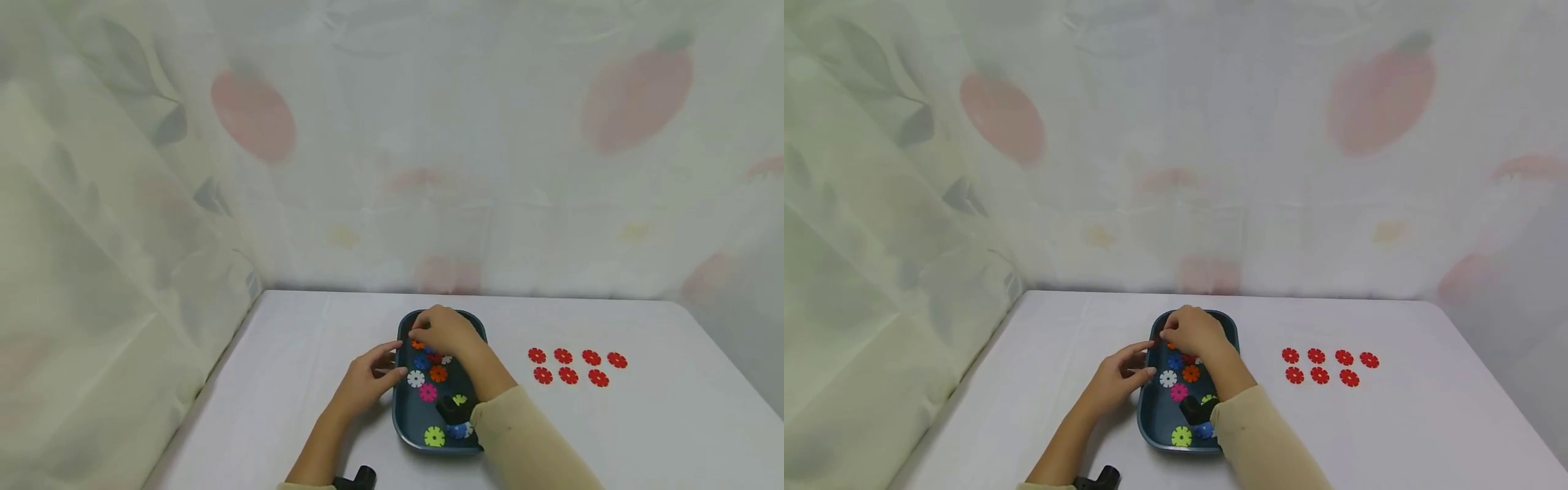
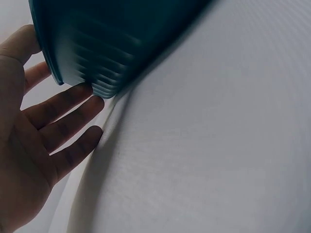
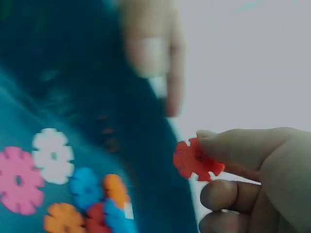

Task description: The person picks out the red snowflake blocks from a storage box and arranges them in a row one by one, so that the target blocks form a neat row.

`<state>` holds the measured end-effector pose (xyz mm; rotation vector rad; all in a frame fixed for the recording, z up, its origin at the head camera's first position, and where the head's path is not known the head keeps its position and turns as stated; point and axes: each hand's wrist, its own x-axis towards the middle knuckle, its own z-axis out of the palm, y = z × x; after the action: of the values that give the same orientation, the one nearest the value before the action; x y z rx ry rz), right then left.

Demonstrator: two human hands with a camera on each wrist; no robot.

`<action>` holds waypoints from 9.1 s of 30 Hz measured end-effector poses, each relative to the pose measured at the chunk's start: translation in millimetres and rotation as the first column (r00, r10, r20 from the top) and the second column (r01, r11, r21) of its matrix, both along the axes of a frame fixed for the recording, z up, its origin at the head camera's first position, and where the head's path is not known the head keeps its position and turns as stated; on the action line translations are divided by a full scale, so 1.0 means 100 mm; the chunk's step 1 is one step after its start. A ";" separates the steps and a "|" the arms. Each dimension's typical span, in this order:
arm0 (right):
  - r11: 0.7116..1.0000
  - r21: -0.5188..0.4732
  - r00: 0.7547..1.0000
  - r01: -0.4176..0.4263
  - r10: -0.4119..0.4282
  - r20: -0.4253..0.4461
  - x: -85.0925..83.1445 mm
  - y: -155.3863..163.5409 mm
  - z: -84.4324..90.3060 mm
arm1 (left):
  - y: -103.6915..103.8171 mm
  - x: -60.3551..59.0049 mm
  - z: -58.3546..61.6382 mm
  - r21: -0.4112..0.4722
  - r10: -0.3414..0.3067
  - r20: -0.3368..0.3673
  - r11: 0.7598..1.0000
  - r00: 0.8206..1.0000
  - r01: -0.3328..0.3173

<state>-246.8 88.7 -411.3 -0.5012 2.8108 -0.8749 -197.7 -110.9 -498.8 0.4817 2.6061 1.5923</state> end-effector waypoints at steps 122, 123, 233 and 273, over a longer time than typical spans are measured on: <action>0.577 -0.066 0.581 0.814 -0.812 0.057 0.81 2.77 -0.78 | -0.17 -0.04 0.00 0.170 -0.036 -0.007 0.985 0.999 0.037; 0.566 -0.080 0.571 0.820 -0.818 0.073 0.81 2.77 -0.77 | -0.17 -0.04 -0.01 0.169 -0.040 -0.007 0.985 0.999 0.041; 0.964 0.252 0.930 0.086 0.014 -0.369 0.67 0.25 -0.52 | -0.13 -0.04 0.05 0.154 -0.092 -0.017 0.984 0.996 0.093; 0.934 -0.340 0.931 0.109 -0.216 -0.296 0.70 0.39 -0.45 | -0.12 -0.04 0.01 0.123 -0.071 0.000 0.990 0.998 0.070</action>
<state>-176.4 128.0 -456.5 -0.4979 3.0573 -1.4191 -201.5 -123.4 -497.4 0.5702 2.4681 1.7366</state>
